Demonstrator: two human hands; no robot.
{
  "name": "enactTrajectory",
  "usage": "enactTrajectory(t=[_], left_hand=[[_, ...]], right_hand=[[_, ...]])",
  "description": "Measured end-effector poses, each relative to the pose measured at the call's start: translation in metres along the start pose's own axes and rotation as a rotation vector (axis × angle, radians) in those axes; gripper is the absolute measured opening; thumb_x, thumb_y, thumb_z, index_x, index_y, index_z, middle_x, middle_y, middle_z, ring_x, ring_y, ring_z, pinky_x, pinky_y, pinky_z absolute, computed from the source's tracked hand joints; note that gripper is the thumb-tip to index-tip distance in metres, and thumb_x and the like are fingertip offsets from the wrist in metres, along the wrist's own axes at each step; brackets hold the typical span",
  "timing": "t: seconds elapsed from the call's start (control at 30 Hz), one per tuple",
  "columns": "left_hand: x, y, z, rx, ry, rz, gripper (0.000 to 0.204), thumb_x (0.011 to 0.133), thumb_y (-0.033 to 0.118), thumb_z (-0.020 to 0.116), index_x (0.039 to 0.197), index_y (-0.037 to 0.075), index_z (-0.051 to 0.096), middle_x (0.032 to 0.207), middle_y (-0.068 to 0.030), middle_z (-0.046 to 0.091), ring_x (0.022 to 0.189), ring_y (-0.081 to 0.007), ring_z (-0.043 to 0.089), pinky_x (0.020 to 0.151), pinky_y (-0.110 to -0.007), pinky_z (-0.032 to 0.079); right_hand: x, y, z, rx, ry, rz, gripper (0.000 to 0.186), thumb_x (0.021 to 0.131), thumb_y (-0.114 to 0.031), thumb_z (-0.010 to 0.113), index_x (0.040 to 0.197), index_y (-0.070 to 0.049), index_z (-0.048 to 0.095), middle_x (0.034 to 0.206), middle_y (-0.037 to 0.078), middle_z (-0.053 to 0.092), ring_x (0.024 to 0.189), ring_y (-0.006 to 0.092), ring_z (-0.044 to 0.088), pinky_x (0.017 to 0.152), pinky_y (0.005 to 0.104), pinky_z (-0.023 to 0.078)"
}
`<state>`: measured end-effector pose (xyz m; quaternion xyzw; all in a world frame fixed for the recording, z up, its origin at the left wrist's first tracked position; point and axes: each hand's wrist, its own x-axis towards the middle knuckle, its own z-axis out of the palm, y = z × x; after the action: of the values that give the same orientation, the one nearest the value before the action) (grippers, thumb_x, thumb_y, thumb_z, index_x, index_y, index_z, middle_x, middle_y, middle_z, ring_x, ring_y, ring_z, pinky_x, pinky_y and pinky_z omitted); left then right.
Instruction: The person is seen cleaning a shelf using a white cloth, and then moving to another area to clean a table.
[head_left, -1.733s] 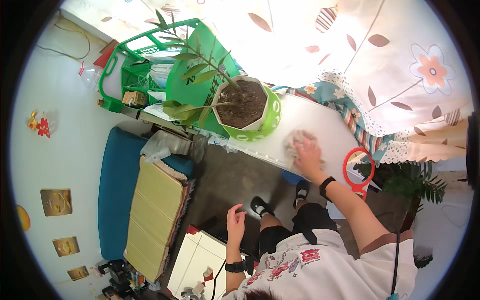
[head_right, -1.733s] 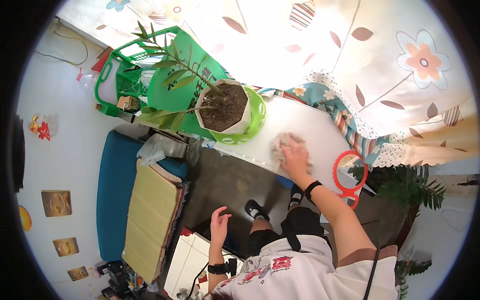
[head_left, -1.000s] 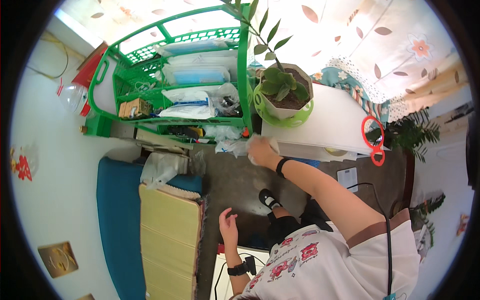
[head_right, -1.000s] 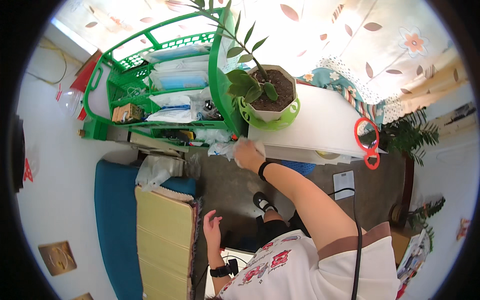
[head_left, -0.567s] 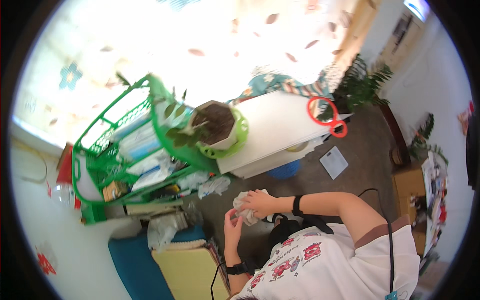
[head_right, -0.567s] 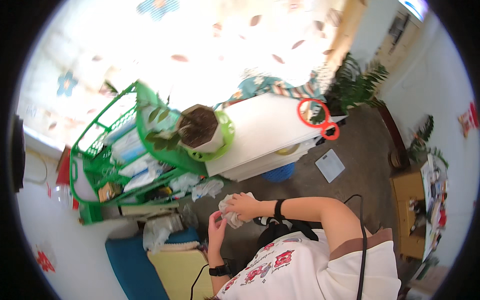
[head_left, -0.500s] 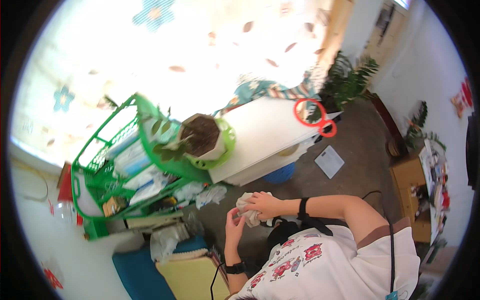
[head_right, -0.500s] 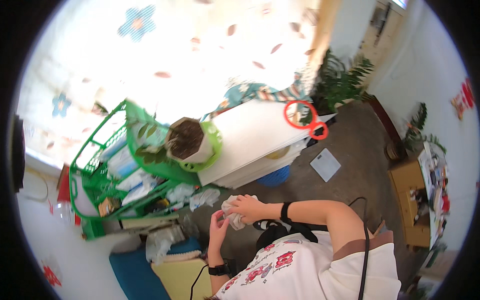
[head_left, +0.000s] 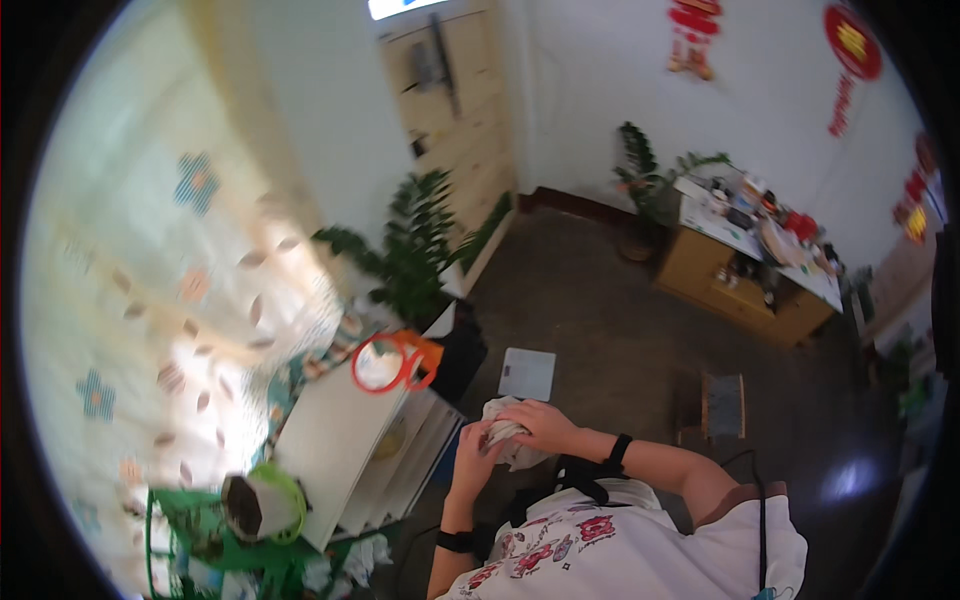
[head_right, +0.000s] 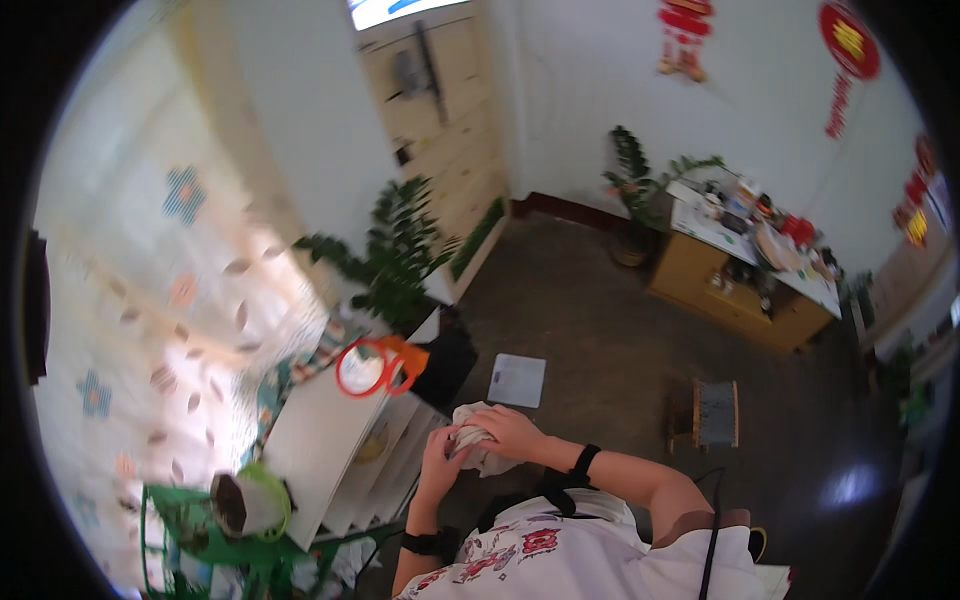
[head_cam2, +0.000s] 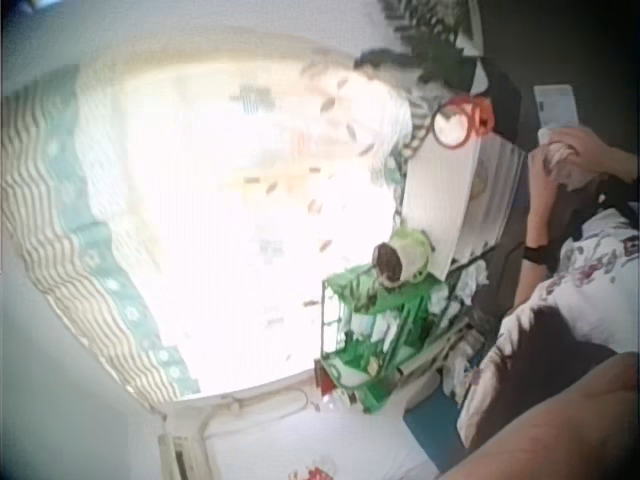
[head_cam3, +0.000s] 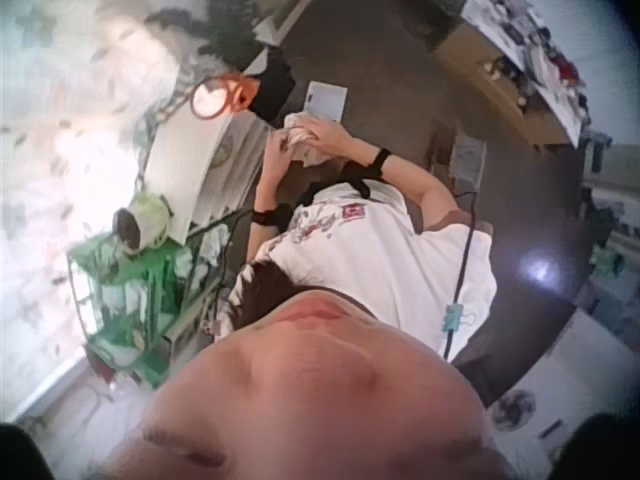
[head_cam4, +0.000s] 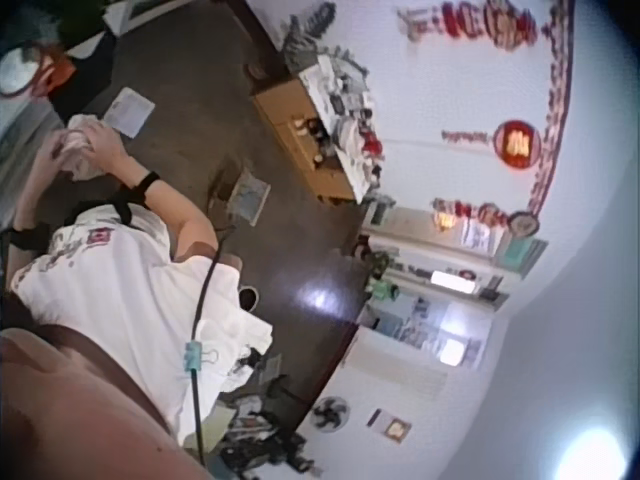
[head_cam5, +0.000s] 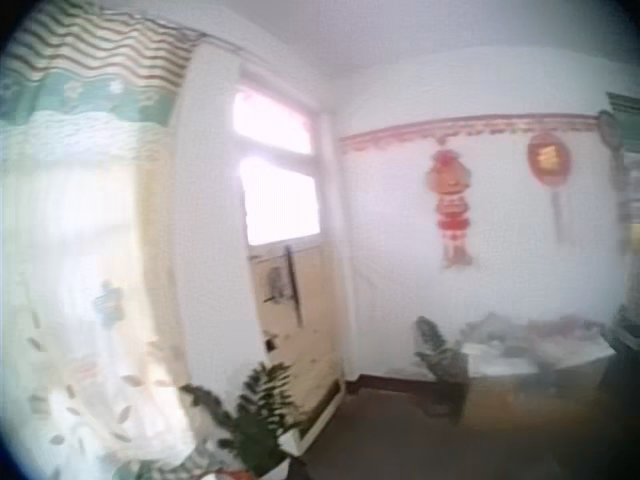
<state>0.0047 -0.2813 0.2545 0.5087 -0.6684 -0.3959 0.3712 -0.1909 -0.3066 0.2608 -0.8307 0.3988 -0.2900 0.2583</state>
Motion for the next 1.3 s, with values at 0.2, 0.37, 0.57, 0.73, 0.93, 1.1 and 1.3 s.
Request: enactTrajectory(t=[0.2,0.37,0.57,0.73,0.93,1.1,1.3], left_hand=[[0.108,0.055,0.110,0.019,-0.258,0.142,0.025,0.080,0.010,0.064,0.104,0.005,0.057,0.106,-0.0121,0.051,0.089,-0.0253,0.057,0.075,-0.032,0.048],[0.181,0.105,0.188,0.213,-0.335,0.330,0.019,0.082,0.010,0.059,0.100,0.006,0.056,0.108,-0.0127,0.050,0.094,-0.0303,0.055,0.077,-0.035,0.047],[0.281,0.101,0.257,0.068,-0.243,0.459,0.017,0.083,0.006,0.057,0.100,0.002,0.054,0.102,-0.0139,0.053,0.088,-0.0265,0.057,0.073,-0.032,0.047],[0.360,0.085,0.301,-0.164,-0.313,0.150,0.016,0.086,0.009,0.057,0.100,0.001,0.054,0.086,-0.0133,0.060,0.075,-0.0183,0.055,0.069,-0.029,0.045],[0.438,0.070,0.346,-0.102,-0.380,0.027,0.017,0.085,0.013,0.060,0.094,-0.001,0.056,0.081,-0.0091,0.061,0.072,-0.0139,0.054,0.066,-0.029,0.045],[0.484,0.073,0.394,-0.031,-0.473,-0.017,0.021,0.084,0.018,0.062,0.092,-0.001,0.057,0.078,-0.0097,0.061,0.069,-0.0142,0.054,0.065,-0.030,0.045],[0.532,0.098,0.458,0.194,-0.506,-0.033,0.024,0.085,0.021,0.060,0.089,-0.002,0.057,0.079,-0.0125,0.061,0.070,-0.0189,0.055,0.066,-0.033,0.046]], right_hand=[[-0.059,0.072,-0.107,-0.258,0.198,0.238,0.038,0.079,-0.027,0.061,0.114,-0.013,0.056,0.120,0.010,0.054,0.106,0.0291,0.051,0.091,0.0395,0.039],[-0.088,0.122,-0.162,-0.350,0.405,0.510,0.045,0.079,-0.033,0.061,0.118,-0.011,0.052,0.121,0.011,0.053,0.106,0.0307,0.051,0.090,0.0411,0.039],[-0.090,0.189,-0.208,-0.351,0.445,0.755,0.053,0.080,-0.034,0.060,0.125,-0.011,0.043,0.121,0.014,0.050,0.106,0.0338,0.051,0.087,0.0434,0.041],[-0.113,0.262,-0.241,-0.341,0.211,0.970,0.061,0.083,-0.032,0.057,0.135,-0.013,0.032,0.131,0.020,0.039,0.110,0.0376,0.050,0.092,0.0466,0.040],[-0.154,0.343,-0.291,-0.010,-0.030,1.248,0.065,0.083,-0.031,0.056,0.139,-0.013,0.028,0.136,0.023,0.034,0.117,0.0387,0.045,0.097,0.0441,0.039],[-0.202,0.382,-0.350,0.110,0.396,1.305,0.062,0.084,-0.034,0.056,0.135,-0.005,0.035,0.133,0.023,0.040,0.120,0.0380,0.043,0.100,0.0403,0.036],[-0.295,0.493,-0.415,0.159,0.961,1.373,0.044,0.085,-0.027,0.059,0.122,-0.005,0.049,0.109,0.016,0.057,0.097,0.0218,0.057,0.084,0.0331,0.047]])
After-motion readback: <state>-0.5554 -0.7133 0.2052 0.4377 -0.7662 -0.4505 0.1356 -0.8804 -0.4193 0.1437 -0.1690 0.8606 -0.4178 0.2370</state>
